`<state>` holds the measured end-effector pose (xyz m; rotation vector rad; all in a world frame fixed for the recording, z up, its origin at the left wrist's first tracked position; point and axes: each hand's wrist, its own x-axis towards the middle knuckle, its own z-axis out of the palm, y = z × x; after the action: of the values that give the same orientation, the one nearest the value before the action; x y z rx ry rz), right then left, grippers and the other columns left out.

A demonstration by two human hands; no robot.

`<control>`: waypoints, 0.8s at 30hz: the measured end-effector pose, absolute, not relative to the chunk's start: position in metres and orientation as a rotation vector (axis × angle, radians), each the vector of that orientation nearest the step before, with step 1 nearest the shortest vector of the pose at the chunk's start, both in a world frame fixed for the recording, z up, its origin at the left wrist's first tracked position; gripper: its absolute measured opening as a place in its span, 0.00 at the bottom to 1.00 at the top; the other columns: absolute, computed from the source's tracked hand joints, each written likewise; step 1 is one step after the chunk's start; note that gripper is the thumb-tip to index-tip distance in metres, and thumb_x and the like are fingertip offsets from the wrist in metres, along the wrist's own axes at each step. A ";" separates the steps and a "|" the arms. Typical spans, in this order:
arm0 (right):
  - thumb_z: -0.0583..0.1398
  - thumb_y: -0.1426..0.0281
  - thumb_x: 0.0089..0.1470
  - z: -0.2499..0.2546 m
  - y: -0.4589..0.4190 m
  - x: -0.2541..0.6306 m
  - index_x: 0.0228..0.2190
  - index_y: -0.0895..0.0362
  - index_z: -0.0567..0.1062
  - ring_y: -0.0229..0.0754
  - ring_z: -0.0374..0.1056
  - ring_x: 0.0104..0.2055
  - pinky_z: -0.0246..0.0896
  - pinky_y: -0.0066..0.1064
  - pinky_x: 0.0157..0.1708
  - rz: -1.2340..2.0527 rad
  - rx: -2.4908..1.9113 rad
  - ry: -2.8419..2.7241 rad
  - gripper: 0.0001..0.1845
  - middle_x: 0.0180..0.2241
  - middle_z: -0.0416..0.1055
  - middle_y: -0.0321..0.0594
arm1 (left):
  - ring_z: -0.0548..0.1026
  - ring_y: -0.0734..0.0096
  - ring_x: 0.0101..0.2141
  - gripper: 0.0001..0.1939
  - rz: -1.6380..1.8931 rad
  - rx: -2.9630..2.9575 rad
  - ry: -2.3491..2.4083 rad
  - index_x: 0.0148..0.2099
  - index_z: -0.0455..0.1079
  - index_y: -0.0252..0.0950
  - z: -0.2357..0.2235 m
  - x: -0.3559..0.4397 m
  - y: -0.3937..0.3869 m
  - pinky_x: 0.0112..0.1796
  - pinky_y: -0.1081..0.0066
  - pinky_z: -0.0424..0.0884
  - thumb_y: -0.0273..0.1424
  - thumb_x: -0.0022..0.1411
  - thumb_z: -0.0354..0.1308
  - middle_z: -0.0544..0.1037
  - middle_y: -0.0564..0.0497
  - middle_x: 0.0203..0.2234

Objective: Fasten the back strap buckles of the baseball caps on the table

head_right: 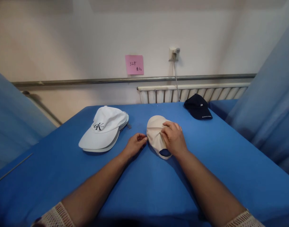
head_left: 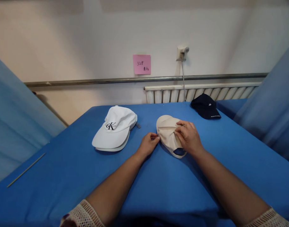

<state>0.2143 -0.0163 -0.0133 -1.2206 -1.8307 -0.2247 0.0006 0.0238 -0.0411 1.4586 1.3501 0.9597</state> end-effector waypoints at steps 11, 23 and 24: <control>0.58 0.72 0.56 -0.006 -0.036 0.192 0.36 0.54 0.72 0.46 0.67 0.49 0.63 0.44 0.49 0.010 -0.953 -1.554 0.05 0.46 0.68 0.45 | 0.67 0.77 0.21 0.22 0.972 1.209 1.296 0.38 0.67 0.33 -0.027 -0.006 0.019 0.21 0.76 0.61 0.45 0.51 0.64 0.72 0.54 0.23; 0.56 0.74 0.45 -0.041 0.006 0.228 0.39 0.54 0.75 0.47 0.67 0.50 0.65 0.40 0.45 0.394 -1.261 -1.509 0.17 0.49 0.69 0.44 | 0.74 0.65 0.36 0.13 1.122 1.883 1.500 0.39 0.72 0.34 -0.011 -0.024 0.028 0.38 0.67 0.69 0.39 0.59 0.55 0.77 0.46 0.36; 0.57 0.73 0.46 -0.041 0.006 0.228 0.40 0.54 0.75 0.47 0.66 0.51 0.64 0.42 0.47 0.377 -1.268 -1.533 0.16 0.49 0.69 0.44 | 0.74 0.65 0.38 0.13 1.158 1.967 1.437 0.41 0.72 0.35 -0.005 -0.023 0.022 0.40 0.66 0.69 0.38 0.60 0.54 0.77 0.45 0.38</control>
<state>0.2279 0.0058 -0.0411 -1.2679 -1.5331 0.3773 -0.0226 0.0218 -0.0053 1.9669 1.4374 1.1578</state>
